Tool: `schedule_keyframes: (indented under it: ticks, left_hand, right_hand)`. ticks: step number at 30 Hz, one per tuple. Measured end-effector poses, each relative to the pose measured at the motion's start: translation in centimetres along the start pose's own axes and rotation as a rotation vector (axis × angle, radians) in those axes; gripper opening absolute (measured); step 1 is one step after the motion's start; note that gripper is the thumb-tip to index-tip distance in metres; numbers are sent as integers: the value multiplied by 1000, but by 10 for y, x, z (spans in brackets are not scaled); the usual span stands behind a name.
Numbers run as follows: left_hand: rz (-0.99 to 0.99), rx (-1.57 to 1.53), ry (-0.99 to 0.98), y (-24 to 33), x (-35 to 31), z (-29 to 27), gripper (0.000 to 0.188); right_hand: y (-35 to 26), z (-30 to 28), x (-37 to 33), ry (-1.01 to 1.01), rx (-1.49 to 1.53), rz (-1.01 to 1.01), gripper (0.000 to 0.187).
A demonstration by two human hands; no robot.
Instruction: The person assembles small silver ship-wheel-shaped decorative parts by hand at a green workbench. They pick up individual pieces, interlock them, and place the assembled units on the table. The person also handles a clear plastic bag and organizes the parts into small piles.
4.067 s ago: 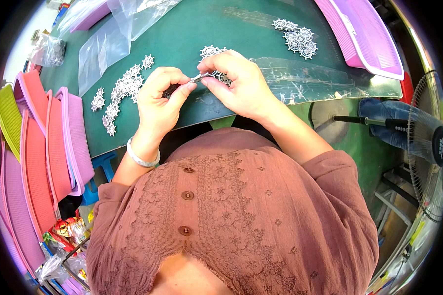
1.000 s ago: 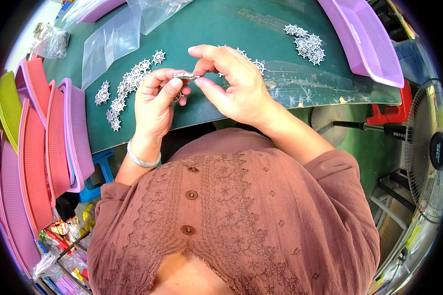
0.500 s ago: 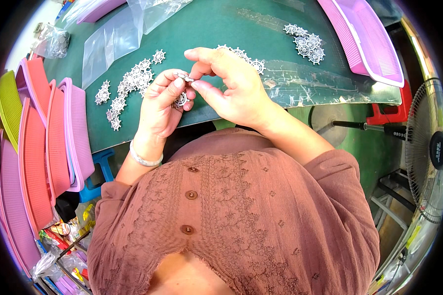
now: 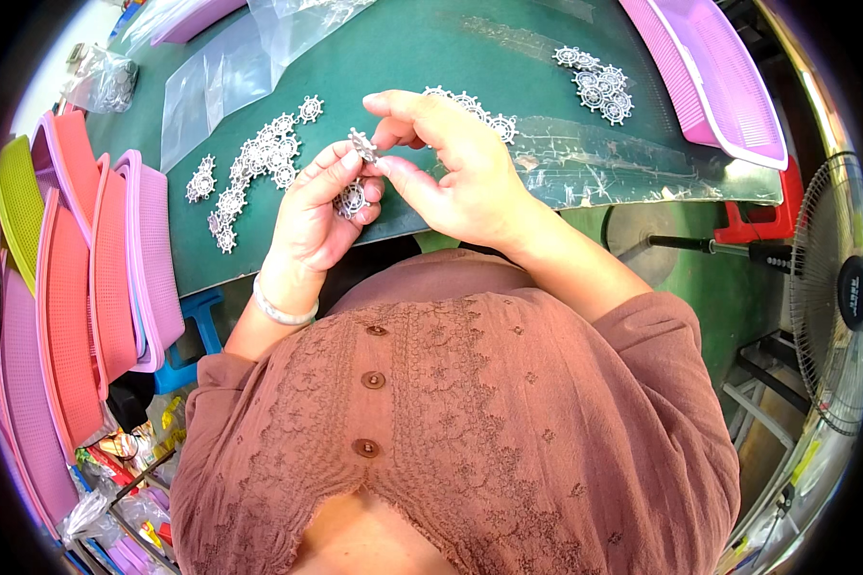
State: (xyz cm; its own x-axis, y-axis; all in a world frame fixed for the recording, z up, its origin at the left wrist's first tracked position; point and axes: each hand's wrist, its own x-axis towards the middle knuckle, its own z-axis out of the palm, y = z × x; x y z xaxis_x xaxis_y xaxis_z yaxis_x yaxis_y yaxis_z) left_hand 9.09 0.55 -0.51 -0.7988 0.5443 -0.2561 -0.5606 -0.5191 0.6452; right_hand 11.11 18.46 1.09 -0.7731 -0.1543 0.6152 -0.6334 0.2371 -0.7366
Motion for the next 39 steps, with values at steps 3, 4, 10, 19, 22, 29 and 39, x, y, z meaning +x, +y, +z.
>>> schedule_keyframes:
  ticks: [3,4,10,19,22,29,39]
  left_hand:
    - [51,38,21,-2,-1,0,10]
    - [55,47,33,-2,-3,1,10]
    - [65,97,76,0,-5,6,11]
    - [95,105,79,3,-8,9,12]
    - [93,109,78,3,-8,9,12]
    - [104,142,85,4,-8,10,11]
    - [173,247,112,7,-4,8,13]
  right_hand:
    - [2,-3,-1,-9,49,68,48]
    - [3,-3,-1,-9,66,89,48]
    - [5,-4,-3,-15,175,243,44]
    - [6,-2,-2,48,286,377,39]
    - [5,-3,-2,45,269,397,38]
    - [4,-3,-2,47,284,394,38]
    - [4,-4,-3,8,283,397,38]
